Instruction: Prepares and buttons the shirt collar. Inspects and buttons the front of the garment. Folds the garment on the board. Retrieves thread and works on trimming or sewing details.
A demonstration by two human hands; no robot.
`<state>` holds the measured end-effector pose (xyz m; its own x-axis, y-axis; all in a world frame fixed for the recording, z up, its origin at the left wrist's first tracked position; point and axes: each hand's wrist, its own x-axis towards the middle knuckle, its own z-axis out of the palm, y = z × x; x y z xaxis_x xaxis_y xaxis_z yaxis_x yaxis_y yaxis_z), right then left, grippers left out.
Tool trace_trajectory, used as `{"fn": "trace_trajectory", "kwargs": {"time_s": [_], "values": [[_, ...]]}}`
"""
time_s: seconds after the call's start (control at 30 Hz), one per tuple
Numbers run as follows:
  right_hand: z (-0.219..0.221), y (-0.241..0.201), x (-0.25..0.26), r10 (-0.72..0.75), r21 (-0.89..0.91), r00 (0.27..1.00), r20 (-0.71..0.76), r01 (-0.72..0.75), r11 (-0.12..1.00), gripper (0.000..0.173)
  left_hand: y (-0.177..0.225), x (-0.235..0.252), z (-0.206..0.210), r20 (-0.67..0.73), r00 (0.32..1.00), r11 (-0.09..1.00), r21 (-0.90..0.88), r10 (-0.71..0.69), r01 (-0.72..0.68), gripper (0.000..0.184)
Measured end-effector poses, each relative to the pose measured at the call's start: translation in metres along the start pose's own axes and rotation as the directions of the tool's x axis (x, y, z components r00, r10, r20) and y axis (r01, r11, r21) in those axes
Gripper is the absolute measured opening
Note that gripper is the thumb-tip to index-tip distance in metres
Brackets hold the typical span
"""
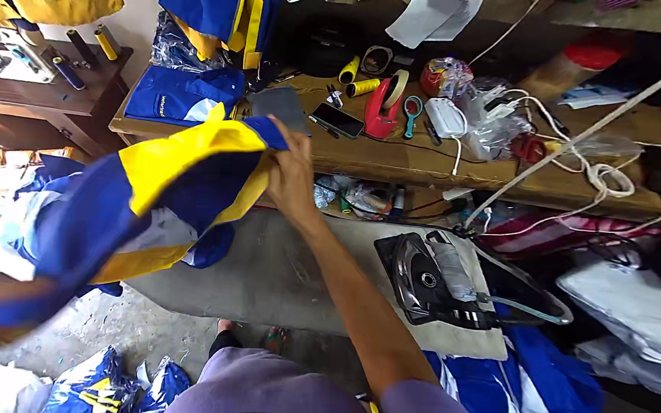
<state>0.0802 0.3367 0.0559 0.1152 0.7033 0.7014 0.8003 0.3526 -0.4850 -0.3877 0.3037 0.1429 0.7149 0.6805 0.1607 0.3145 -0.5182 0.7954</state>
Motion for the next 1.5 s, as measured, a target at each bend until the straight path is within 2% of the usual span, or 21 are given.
{"fn": "trace_trajectory", "kwargs": {"time_s": [0.03, 0.1, 0.13, 0.17, 0.23, 0.33, 0.37, 0.43, 0.47, 0.53, 0.6, 0.63, 0.7, 0.77, 0.87, 1.03, 1.2, 1.27, 1.33, 1.4, 1.5], "values": [[-0.012, 0.007, -0.021, -0.035, 0.016, 0.999, -0.007, 0.035, 0.999, 0.025, -0.005, 0.0, 0.031, 0.172, 0.985, 0.999, 0.019, 0.026, -0.029, 0.028], [-0.016, 0.051, -0.086, -0.027, -0.051, 0.996, 0.081, 0.031, 0.998, 0.032, -0.028, -0.012, 0.124, 0.283, 0.944, 0.984, 0.1, -0.168, 0.145, 0.021], [-0.014, 0.077, -0.128, 0.062, -0.119, 0.978, 0.202, -0.038, 0.992, 0.034, -0.042, -0.022, 0.168, 0.358, 0.883, 0.952, 0.163, -0.303, 0.261, 0.018], [-0.012, 0.099, -0.17, 0.191, -0.204, 0.915, 0.354, -0.124, 0.971, 0.033, -0.058, -0.032, 0.207, 0.442, 0.794, 0.907, 0.256, -0.419, 0.336, 0.018], [-0.016, 0.123, -0.232, 0.391, -0.334, 0.734, 0.555, -0.233, 0.913, 0.035, -0.083, -0.053, 0.27, 0.551, 0.616, 0.822, 0.443, -0.564, 0.356, 0.027], [-0.035, 0.125, -0.249, 0.467, -0.289, 0.655, 0.593, -0.368, 0.884, 0.032, -0.082, -0.05, 0.303, 0.62, 0.424, 0.75, 0.576, -0.66, 0.326, 0.034], [-0.043, 0.123, -0.243, 0.481, -0.247, 0.616, 0.624, -0.429, 0.869, 0.028, -0.075, -0.038, 0.302, 0.641, 0.402, 0.756, 0.57, -0.654, 0.323, 0.036], [-0.057, 0.125, -0.229, 0.482, -0.194, 0.522, 0.704, -0.512, 0.837, 0.023, -0.058, -0.005, 0.295, 0.665, 0.456, 0.806, 0.492, -0.591, 0.328, 0.033], [-0.062, 0.127, -0.226, 0.476, -0.17, 0.509, 0.717, -0.535, 0.828, 0.022, -0.052, 0.014, 0.293, 0.675, 0.499, 0.839, 0.444, -0.544, 0.313, 0.032], [-0.065, 0.129, -0.232, 0.472, -0.156, 0.581, 0.663, -0.509, 0.846, 0.025, -0.041, 0.05, 0.298, 0.641, 0.637, 0.898, 0.38, -0.428, 0.221, 0.031], [-0.062, 0.131, -0.248, 0.439, -0.226, 0.677, 0.59, -0.383, 0.896, 0.037, -0.036, 0.081, 0.316, 0.49, 0.835, 0.941, 0.325, -0.25, 0.091, 0.031], [-0.06, 0.131, -0.257, 0.421, -0.266, 0.699, 0.578, -0.325, 0.907, 0.041, -0.038, 0.095, 0.33, 0.397, 0.905, 0.951, 0.307, -0.153, 0.026, 0.034], [-0.06, 0.126, -0.275, 0.385, -0.297, 0.708, 0.592, -0.251, 0.921, 0.048, -0.054, 0.118, 0.365, 0.246, 0.969, 0.938, 0.332, 0.021, -0.105, 0.042], [-0.068, 0.122, -0.292, 0.368, -0.29, 0.701, 0.61, -0.235, 0.928, 0.05, -0.08, 0.13, 0.4, 0.2, 0.976, 0.881, 0.443, 0.087, -0.169, 0.052], [-0.086, 0.121, -0.312, 0.41, -0.289, 0.69, 0.597, -0.293, 0.912, 0.051, -0.105, 0.129, 0.431, 0.22, 0.975, 0.804, 0.577, 0.014, -0.142, 0.061], [-0.084, 0.105, -0.329, 0.508, -0.457, 0.756, 0.412, -0.312, 0.833, 0.053, -0.105, 0.13, 0.433, 0.2, 0.98, 0.769, 0.63, -0.02, -0.113, 0.062], [-0.071, 0.103, -0.335, 0.348, -0.47, 0.899, 0.267, -0.194, 0.861, 0.038, -0.104, 0.134, 0.436, 0.12, 0.992, 0.786, 0.61, 0.039, -0.104, 0.06], [-0.072, 0.102, -0.335, 0.333, -0.469, 0.909, 0.251, -0.187, 0.863, 0.033, -0.096, 0.142, 0.432, 0.098, 0.995, 0.824, 0.56, 0.033, -0.082, 0.054], [-0.078, 0.099, -0.329, 0.405, -0.444, 0.873, 0.271, -0.26, 0.858, 0.034, -0.086, 0.164, 0.424, 0.083, 0.996, 0.894, 0.445, 0.022, -0.057, 0.039], [-0.08, 0.099, -0.325, 0.478, -0.408, 0.838, 0.263, -0.353, 0.842, 0.043, -0.084, 0.203, 0.413, 0.058, 0.996, 0.946, 0.314, 0.069, -0.084, 0.03], [-0.079, 0.102, -0.323, 0.526, -0.35, 0.802, 0.282, -0.425, 0.835, 0.049, -0.072, 0.299, 0.379, 0.043, 0.994, 0.968, 0.227, 0.098, -0.106, 0.03]]}}
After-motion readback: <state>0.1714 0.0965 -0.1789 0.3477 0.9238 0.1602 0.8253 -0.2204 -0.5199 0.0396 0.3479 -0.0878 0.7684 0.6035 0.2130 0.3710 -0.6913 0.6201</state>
